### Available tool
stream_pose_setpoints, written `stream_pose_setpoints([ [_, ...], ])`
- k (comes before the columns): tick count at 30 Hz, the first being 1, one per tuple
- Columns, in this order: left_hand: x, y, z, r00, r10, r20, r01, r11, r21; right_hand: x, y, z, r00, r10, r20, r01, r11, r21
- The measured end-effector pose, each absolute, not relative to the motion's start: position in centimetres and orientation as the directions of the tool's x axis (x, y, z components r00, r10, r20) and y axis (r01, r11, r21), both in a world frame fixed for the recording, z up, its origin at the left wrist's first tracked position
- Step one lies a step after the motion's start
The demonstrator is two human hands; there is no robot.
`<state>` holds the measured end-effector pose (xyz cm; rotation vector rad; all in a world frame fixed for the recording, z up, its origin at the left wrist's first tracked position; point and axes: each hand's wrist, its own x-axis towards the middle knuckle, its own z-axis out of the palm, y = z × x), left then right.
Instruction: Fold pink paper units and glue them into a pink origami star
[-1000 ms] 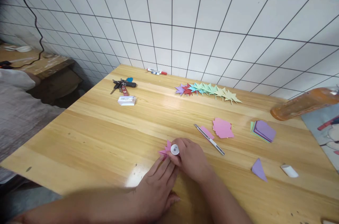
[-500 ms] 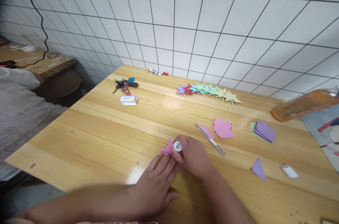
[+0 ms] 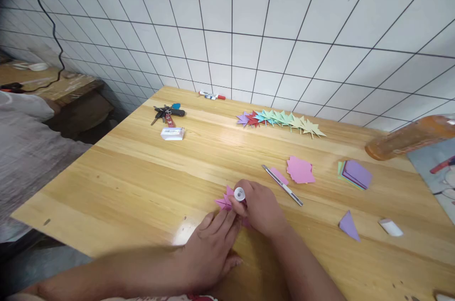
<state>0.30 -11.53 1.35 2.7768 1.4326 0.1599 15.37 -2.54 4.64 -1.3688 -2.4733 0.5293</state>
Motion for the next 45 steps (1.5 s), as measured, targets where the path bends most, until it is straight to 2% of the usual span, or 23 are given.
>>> stream_pose_setpoints([
  [17,0.3,-11.4,1.6,0.574,0.816,0.067,0.81,-0.577,0.105,15.3,-2.2,3.7,-0.454,0.877,0.158,0.784,0.477,-0.398],
  [20,0.0,-10.7,2.2,0.578,0.813,0.063,0.795,-0.579,0.178,16.2,-2.4,4.2,-0.361,0.906,0.222,0.783,0.423,-0.455],
  [24,-0.6,-9.3,3.4,0.53,0.846,0.055,0.785,-0.515,0.345,18.1,-2.6,5.4,-0.16,0.95,0.269,0.787,0.287,-0.545],
  [26,-0.8,-8.7,3.7,0.505,0.859,0.085,0.767,-0.491,0.413,19.0,-2.8,5.8,-0.112,0.952,0.285,0.78,0.262,-0.568],
  [34,-1.7,-7.9,3.8,0.459,0.852,0.252,0.625,-0.512,0.589,21.1,-4.2,5.0,-0.167,0.961,0.219,0.797,0.262,-0.544],
  [36,-2.3,-7.3,4.6,0.42,0.875,0.241,0.641,-0.474,0.604,21.4,-4.3,4.7,-0.161,0.968,0.195,0.774,0.246,-0.583],
  [38,-2.7,-6.2,5.6,0.391,0.901,0.187,0.684,-0.42,0.596,21.6,-4.1,4.4,-0.082,0.985,0.155,0.669,0.169,-0.724],
  [41,-2.7,-3.9,6.4,0.371,0.925,0.081,0.755,-0.351,0.553,21.6,-3.6,3.8,0.054,0.996,0.067,0.237,0.053,-0.97],
  [43,-2.1,-2.4,6.1,0.417,0.909,0.015,0.772,-0.363,0.521,21.6,-3.3,3.5,0.072,0.997,-0.004,-0.039,-0.001,-0.999],
  [45,-1.4,-1.3,5.6,0.488,0.871,-0.059,0.785,-0.408,0.466,21.8,-3.0,3.1,0.058,0.997,-0.057,-0.158,-0.048,-0.986],
])
